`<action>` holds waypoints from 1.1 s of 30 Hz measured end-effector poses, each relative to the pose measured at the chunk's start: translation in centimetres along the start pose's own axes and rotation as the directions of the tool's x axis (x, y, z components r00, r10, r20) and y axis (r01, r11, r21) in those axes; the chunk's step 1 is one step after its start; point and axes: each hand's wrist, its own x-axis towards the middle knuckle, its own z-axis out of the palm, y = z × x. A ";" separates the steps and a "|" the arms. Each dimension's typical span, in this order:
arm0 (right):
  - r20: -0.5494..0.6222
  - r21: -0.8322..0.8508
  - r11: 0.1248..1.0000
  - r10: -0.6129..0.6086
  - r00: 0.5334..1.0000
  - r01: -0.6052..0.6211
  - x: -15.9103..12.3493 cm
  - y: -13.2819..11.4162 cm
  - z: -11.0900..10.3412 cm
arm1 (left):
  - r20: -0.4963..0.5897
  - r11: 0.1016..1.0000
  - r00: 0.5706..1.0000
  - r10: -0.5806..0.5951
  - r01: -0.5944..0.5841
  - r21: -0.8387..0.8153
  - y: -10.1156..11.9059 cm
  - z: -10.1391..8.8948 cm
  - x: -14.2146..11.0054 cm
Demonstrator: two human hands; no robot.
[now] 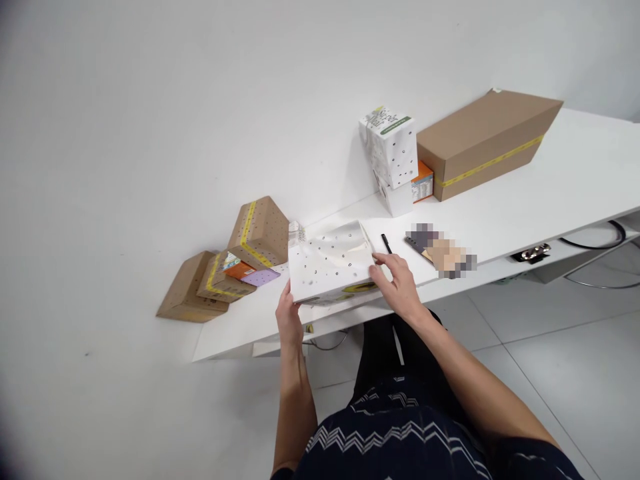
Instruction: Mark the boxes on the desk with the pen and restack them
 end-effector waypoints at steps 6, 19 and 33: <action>0.016 0.032 0.992 -0.124 0.992 0.124 -1.2 -0.3 -0.5 | 0.035 0.989 0.998 0.043 -0.038 -0.143 -0.5 -0.3 -0.8; 0.204 -0.009 0.979 0.203 0.958 -0.205 -3.5 4.0 2.8 | 0.058 0.913 0.914 0.402 -0.404 0.051 -0.4 -0.8 -1.9; 0.129 -0.689 0.715 0.279 0.952 -0.116 2.1 4.8 -1.6 | 0.279 0.534 0.687 0.671 -0.709 0.461 2.6 1.6 -1.6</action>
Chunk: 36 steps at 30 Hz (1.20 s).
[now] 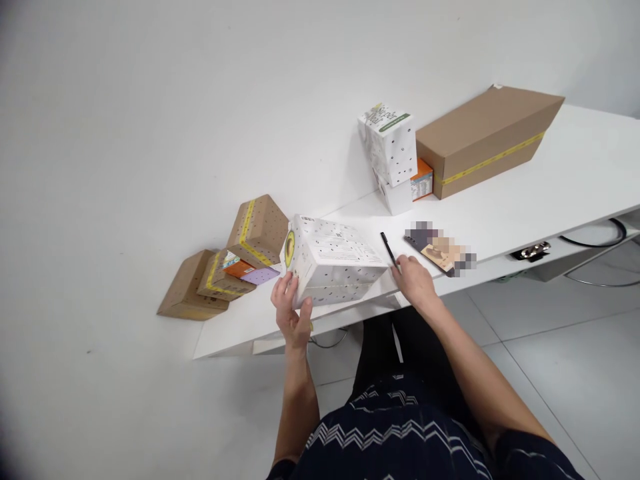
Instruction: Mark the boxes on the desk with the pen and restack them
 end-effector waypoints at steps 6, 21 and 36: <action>0.068 -0.134 0.990 0.058 0.996 -0.049 3.7 -0.8 0.3 | 0.037 0.998 0.998 0.048 -0.050 0.035 0.4 0.6 2.3; -0.235 0.599 0.801 0.171 0.957 0.004 2.7 -0.6 -5.1 | 0.276 0.920 0.947 0.162 -0.246 0.305 5.5 3.3 3.4; -0.414 0.815 0.344 -0.217 0.884 0.467 0.7 -10.5 -10.2 | 0.167 0.908 0.970 0.177 -0.226 0.353 7.6 5.9 2.8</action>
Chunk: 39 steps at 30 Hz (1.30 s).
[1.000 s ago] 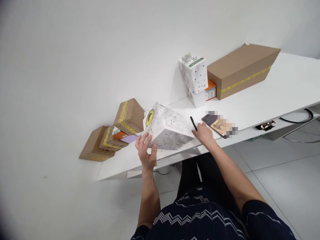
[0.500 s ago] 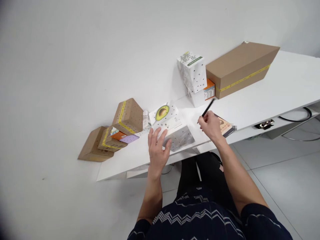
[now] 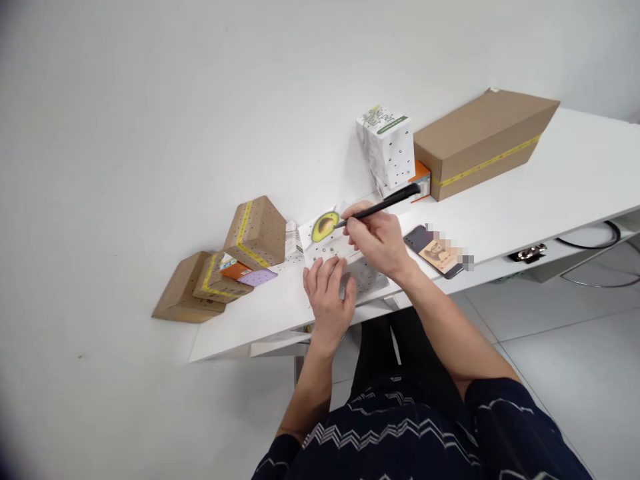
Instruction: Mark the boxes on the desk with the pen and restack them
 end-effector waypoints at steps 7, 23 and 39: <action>0.075 -0.360 0.933 0.016 0.997 0.012 0.7 0.9 1.4 | -0.092 0.999 0.995 -0.033 0.030 -0.029 -0.1 1.0 -0.2; 0.182 -0.555 0.828 0.025 0.983 0.082 0.7 0.9 1.7 | -0.106 0.999 0.994 -0.036 0.034 -0.018 -0.4 1.3 -0.4; 0.234 -0.557 0.821 0.009 0.972 0.126 0.9 1.1 1.5 | -0.083 0.998 0.995 -0.062 0.060 -0.028 -0.4 1.5 -0.5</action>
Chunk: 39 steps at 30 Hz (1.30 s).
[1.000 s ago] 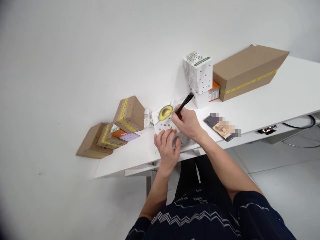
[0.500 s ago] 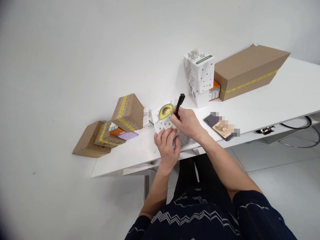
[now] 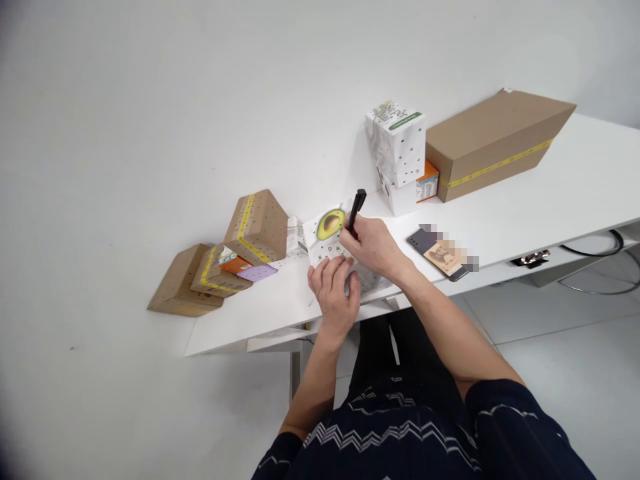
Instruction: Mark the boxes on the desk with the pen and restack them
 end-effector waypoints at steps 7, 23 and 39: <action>-0.250 0.290 0.955 0.135 0.959 -0.059 -0.6 0.2 0.3 | -0.020 0.999 0.999 0.030 -0.030 0.012 -0.1 -0.1 0.2; 0.224 -0.660 0.675 0.596 0.771 -0.329 -5.2 11.8 1.6 | -0.021 1.000 0.999 0.026 -0.026 0.002 -0.8 0.1 0.4; -0.207 -0.725 0.515 0.471 0.858 -0.458 -8.9 16.5 -2.6 | -0.079 0.997 0.995 0.061 -0.056 0.057 -1.0 0.5 0.3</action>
